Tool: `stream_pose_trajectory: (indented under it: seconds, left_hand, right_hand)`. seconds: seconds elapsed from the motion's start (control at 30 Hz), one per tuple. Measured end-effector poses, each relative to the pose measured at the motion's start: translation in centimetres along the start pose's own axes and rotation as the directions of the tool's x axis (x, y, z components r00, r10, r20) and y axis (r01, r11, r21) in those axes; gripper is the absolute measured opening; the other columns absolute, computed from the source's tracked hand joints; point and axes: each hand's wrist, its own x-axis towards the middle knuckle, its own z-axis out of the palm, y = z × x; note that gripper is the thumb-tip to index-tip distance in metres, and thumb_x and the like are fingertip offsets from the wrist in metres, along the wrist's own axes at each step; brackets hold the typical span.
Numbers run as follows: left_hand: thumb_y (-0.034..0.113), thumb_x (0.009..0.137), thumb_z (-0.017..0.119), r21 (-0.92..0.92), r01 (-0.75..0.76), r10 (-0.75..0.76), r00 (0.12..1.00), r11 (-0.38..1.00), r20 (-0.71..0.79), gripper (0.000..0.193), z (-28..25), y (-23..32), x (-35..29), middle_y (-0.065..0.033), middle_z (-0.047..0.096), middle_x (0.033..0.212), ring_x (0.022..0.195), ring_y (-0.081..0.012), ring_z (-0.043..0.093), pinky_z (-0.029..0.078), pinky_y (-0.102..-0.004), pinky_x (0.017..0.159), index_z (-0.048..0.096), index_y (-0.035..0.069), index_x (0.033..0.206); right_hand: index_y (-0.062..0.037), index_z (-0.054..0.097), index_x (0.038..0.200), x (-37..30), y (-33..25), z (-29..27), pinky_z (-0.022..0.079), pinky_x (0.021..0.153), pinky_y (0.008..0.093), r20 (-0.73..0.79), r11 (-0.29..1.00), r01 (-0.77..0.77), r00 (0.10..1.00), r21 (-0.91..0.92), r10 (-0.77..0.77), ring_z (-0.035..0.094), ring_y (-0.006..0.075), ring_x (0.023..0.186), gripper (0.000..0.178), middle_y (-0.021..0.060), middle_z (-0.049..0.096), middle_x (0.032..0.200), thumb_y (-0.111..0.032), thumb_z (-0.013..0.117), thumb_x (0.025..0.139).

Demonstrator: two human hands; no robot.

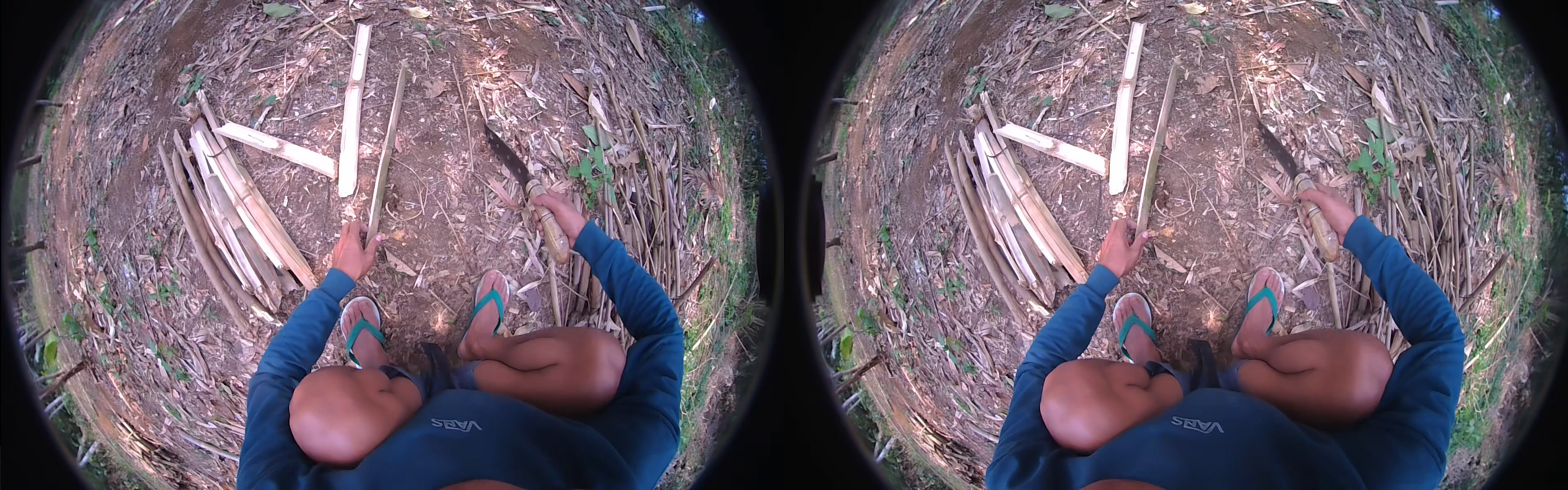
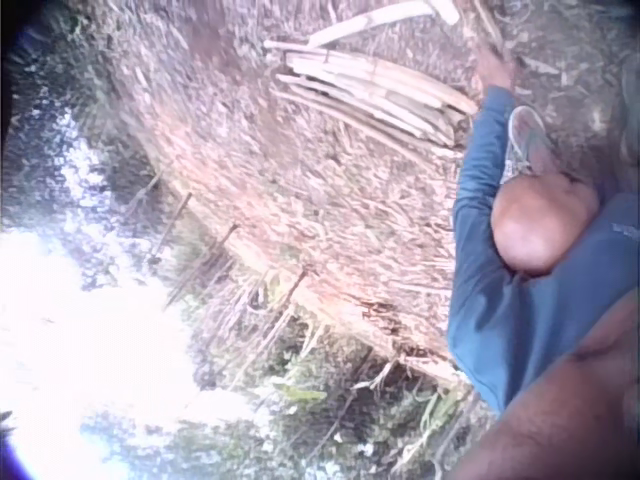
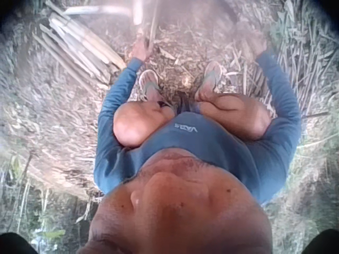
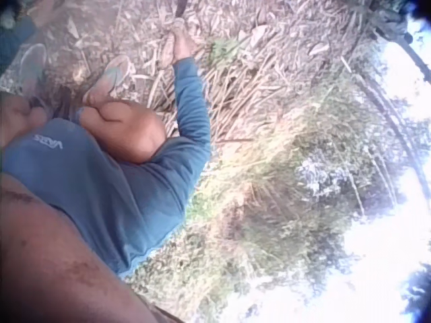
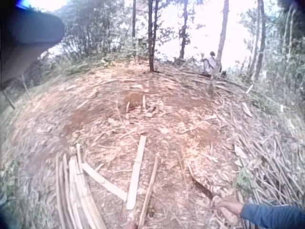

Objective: The person sits on the ground and uses a machete to split and chop bamboo stalks into smaller pieces. They repeatedly pick up bamboo, position it, and strike it with the machete to divide it, then arrange the cut pieces on the ground.

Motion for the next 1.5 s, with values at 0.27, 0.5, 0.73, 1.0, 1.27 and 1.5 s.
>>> stream_pose_trajectory:
  seconds: [0.27, 0.5, 0.73, 1.0, 1.27, 1.5]
  left_hand:
    - [0.032, 0.090, 0.070, 0.259, -0.095, 0.056, 0.986, 0.961, 0.154, 0.040, -5.7, 5.2, 13.9, -0.0188, 0.068, 0.102, 0.091, -0.0284, 0.068, 0.053, -0.0402, 0.081, 0.062, -0.001, 0.111]
    - [0.033, 0.081, 0.076, 0.381, 0.141, -0.044, 0.967, 0.914, -0.253, 0.052, 1.5, 7.0, 24.3, -0.0220, 0.068, 0.107, 0.101, -0.0376, 0.066, 0.051, -0.0441, 0.091, 0.059, -0.001, 0.118]
    - [0.026, 0.081, 0.077, 0.178, 0.100, -0.093, 0.994, 0.979, -0.052, 0.032, -1.9, 11.1, 24.2, -0.0135, 0.072, 0.095, 0.086, -0.0277, 0.069, 0.053, -0.0376, 0.081, 0.068, 0.003, 0.102]
    - [0.007, 0.088, 0.070, -0.299, -0.443, 0.377, 0.891, 0.845, -0.254, 0.018, -13.4, 24.9, 18.2, -0.0073, 0.070, 0.087, 0.078, -0.0123, 0.066, 0.053, -0.0288, 0.072, 0.062, 0.000, 0.103]
    - [0.006, 0.084, 0.073, -0.272, -0.547, 0.403, 0.802, 0.792, -0.440, 0.022, -11.1, 20.4, 15.6, -0.0134, 0.070, 0.091, 0.084, -0.0226, 0.070, 0.054, -0.0352, 0.075, 0.062, 0.000, 0.102]
    - [0.011, 0.083, 0.073, -0.098, -0.539, 0.451, 0.779, 0.837, -0.436, 0.020, -9.8, 22.4, 12.3, -0.0172, 0.067, 0.088, 0.083, -0.0346, 0.066, 0.052, -0.0422, 0.075, 0.058, 0.002, 0.092]
  right_hand:
    - [-0.0089, 0.056, 0.111, 6.4, 12.1, 6.6, 0.050, 0.048, 0.0316, 0.027, 0.782, -0.042, 0.999, 0.622, 0.032, 0.056, 0.0135, 0.054, 0.026, 0.0038, 0.056, 0.070, -0.020, 0.066, 0.090]
    - [-0.0027, 0.056, 0.120, 7.4, 13.6, 6.0, 0.048, 0.049, 0.0313, 0.024, 0.782, -0.023, 1.000, 0.623, 0.010, 0.055, 0.0143, 0.052, 0.033, 0.0035, 0.053, 0.067, -0.016, 0.063, 0.090]
    - [-0.0027, 0.056, 0.107, 6.7, 13.1, 4.6, 0.047, 0.043, 0.0291, -0.105, 0.807, 0.061, 0.994, 0.588, 0.001, 0.055, 0.0126, 0.051, 0.028, 0.0033, 0.055, 0.068, -0.013, 0.071, 0.086]
    - [-0.0031, 0.056, 0.094, 2.2, 4.8, 6.5, 0.046, 0.041, 0.0294, -0.205, 0.860, 0.345, 0.936, 0.376, -0.286, 0.054, 0.0112, 0.050, 0.018, 0.0020, 0.055, 0.065, -0.014, 0.069, 0.087]
    - [-0.0013, 0.056, 0.108, -8.8, -8.9, 11.8, 0.047, 0.055, 0.0252, -0.212, 0.571, 0.809, 0.588, 0.142, -0.780, 0.057, 0.0077, 0.061, 0.027, 0.0013, 0.059, 0.079, -0.014, 0.071, 0.089]
    - [-0.0002, 0.057, 0.112, -13.6, -12.5, 13.9, 0.048, 0.067, 0.0257, -0.139, 0.427, 0.904, 0.424, 0.006, -0.895, 0.057, 0.0073, 0.073, 0.031, 0.0012, 0.061, 0.084, -0.011, 0.072, 0.088]
